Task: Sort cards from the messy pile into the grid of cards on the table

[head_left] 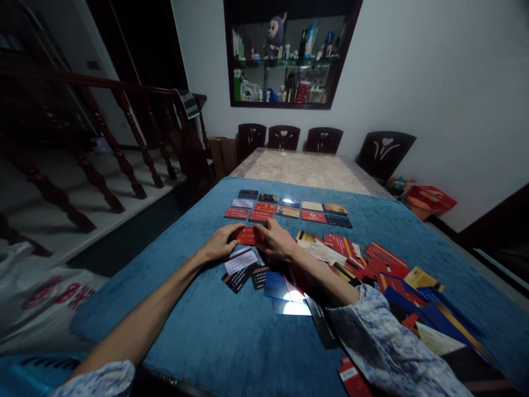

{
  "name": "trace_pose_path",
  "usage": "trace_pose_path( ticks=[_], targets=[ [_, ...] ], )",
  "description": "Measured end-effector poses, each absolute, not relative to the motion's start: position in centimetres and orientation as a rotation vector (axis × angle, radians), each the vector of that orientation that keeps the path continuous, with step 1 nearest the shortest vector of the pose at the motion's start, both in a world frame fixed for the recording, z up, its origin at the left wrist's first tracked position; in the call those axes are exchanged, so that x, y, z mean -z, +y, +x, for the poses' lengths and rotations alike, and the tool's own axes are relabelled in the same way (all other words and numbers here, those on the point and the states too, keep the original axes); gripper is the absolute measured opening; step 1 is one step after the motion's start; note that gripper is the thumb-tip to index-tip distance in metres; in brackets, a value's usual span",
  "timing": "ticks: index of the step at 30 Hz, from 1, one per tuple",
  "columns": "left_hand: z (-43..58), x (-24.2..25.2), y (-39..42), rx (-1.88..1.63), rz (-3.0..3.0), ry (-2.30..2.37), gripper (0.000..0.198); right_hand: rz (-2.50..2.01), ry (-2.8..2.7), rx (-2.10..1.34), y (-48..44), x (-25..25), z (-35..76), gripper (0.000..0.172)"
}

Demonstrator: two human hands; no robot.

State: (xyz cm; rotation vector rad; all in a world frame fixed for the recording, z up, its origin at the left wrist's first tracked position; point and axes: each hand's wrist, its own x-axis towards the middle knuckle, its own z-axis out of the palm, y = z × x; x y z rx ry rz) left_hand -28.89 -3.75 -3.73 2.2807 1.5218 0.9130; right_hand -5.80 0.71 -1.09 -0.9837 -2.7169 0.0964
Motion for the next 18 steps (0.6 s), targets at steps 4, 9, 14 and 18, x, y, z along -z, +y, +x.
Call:
trace_pose_path(
  ticks=[4, 9, 14, 18],
  targets=[
    [-28.9, 3.5, -3.8, -0.908, 2.256, 1.491, 0.055, -0.969, -2.720, -0.082, 1.0, 1.1, -5.7, 0.040],
    [-28.9, 3.5, -3.6, -0.887, 2.248, 1.499, 0.059, -0.970, -2.737, -0.051, 1.1, 0.9, -5.6, 0.039],
    [-28.9, 2.7, -3.2, -0.798, 2.287, 1.516, 0.055, -0.993, -2.750, -0.061, 1.4, 0.4, -5.4, 0.039],
    [-28.7, 1.8, -2.7, -0.740, 2.370, 1.526, 0.050, -0.954, -2.714, -0.087, 1.8, 0.6, -5.3, 0.036]
  ],
)
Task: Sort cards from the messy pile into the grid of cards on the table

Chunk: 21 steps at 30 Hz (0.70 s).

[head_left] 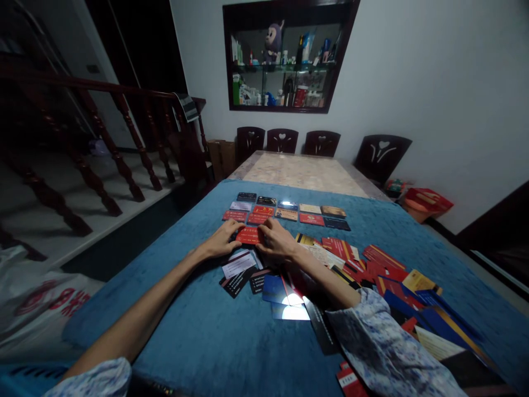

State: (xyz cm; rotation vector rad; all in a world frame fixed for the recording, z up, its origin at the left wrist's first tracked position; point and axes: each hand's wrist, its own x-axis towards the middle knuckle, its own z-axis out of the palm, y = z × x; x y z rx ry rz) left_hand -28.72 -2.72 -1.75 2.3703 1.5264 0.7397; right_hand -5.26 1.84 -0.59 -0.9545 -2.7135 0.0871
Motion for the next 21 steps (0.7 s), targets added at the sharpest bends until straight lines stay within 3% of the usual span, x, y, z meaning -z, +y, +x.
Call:
trace_pose_path(
  ticks=[7, 17, 21],
  targets=[
    [-27.9, 1.0, -1.4, -0.590, 2.462, 1.621, 0.050, -0.957, -2.637, -0.112, 3.1, 1.4, -5.3, 0.030],
    [-27.4, 0.1, 2.5, -0.550, 2.522, 1.584, 0.049, -1.021, -2.716, -0.139, 4.9, -1.6, -5.3, 0.018],
    [-27.3, -0.5, 3.9, -0.472, 2.520, 1.606, 0.043, -1.089, -2.764, -0.080, 5.9, -2.1, -5.4, 0.024]
  ],
)
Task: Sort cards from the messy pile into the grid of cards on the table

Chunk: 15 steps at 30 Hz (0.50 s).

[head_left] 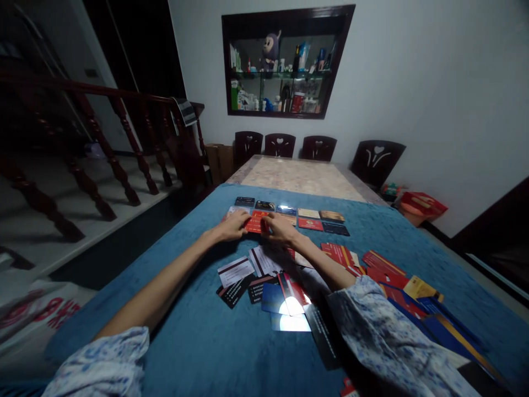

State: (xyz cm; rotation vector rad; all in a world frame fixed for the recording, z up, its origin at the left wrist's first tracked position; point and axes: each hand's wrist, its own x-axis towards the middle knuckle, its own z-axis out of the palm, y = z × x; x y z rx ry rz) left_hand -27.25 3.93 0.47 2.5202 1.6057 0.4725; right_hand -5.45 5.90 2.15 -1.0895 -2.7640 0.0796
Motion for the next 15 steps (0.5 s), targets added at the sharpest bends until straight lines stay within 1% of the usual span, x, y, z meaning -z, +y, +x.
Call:
trace_pose_path(
  ticks=[3, 7, 15],
  targets=[
    [-27.0, -0.7, 5.1, -0.403, 2.520, 1.630, 0.042, -1.128, -2.776, -0.039, 6.6, -2.2, -5.5, 0.029],
    [-26.6, -0.8, 6.5, -0.329, 2.517, 1.682, 0.036, -1.158, -2.789, -0.021, 7.6, -2.3, -5.6, 0.024],
    [-26.0, -1.3, 7.8, -0.142, 2.543, 1.680, 0.027, -1.206, -2.836, -0.070, 9.3, -1.8, -5.9, 0.025]
  ],
)
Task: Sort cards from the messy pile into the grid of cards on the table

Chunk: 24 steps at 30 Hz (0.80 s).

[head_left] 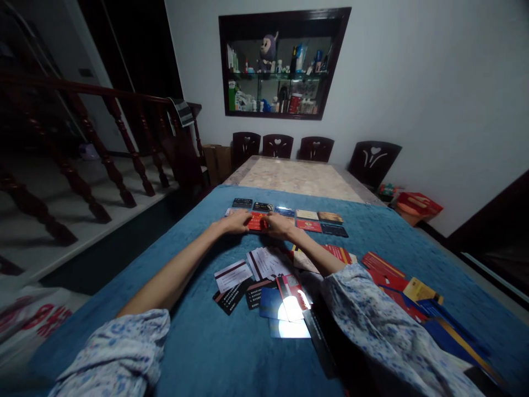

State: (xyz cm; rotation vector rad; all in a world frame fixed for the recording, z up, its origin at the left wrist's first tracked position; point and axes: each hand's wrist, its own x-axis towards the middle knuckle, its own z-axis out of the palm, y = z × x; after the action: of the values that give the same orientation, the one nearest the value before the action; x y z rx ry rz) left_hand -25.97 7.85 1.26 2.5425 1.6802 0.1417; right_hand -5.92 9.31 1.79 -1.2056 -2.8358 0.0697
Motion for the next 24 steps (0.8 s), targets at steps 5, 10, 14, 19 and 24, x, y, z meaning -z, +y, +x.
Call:
trace_pose_path(
  ticks=[5, 10, 14, 19, 24],
  targets=[
    [-25.8, -1.1, 8.1, -0.070, 2.524, 1.673, 0.024, -1.175, -2.872, -0.052, 10.0, -1.2, -6.0, 0.024],
    [-26.0, -0.7, 8.6, -0.068, 2.513, 1.678, 0.024, -1.140, -2.920, -0.046, 10.5, -1.1, -6.1, 0.025],
    [-26.4, -0.2, 9.2, -0.016, 2.543, 1.640, 0.025, -1.106, -2.939, -0.055, 10.6, -1.0, -6.2, 0.024],
    [-26.8, 0.4, 9.6, -0.064, 2.566, 1.568, 0.039, -1.084, -2.945, -0.044, 10.8, -0.6, -6.3, 0.025],
    [-26.8, 0.6, 9.8, -0.074, 2.582, 1.547, 0.045, -1.129, -2.936, -0.048, 11.1, -0.3, -6.5, 0.026]
  ],
)
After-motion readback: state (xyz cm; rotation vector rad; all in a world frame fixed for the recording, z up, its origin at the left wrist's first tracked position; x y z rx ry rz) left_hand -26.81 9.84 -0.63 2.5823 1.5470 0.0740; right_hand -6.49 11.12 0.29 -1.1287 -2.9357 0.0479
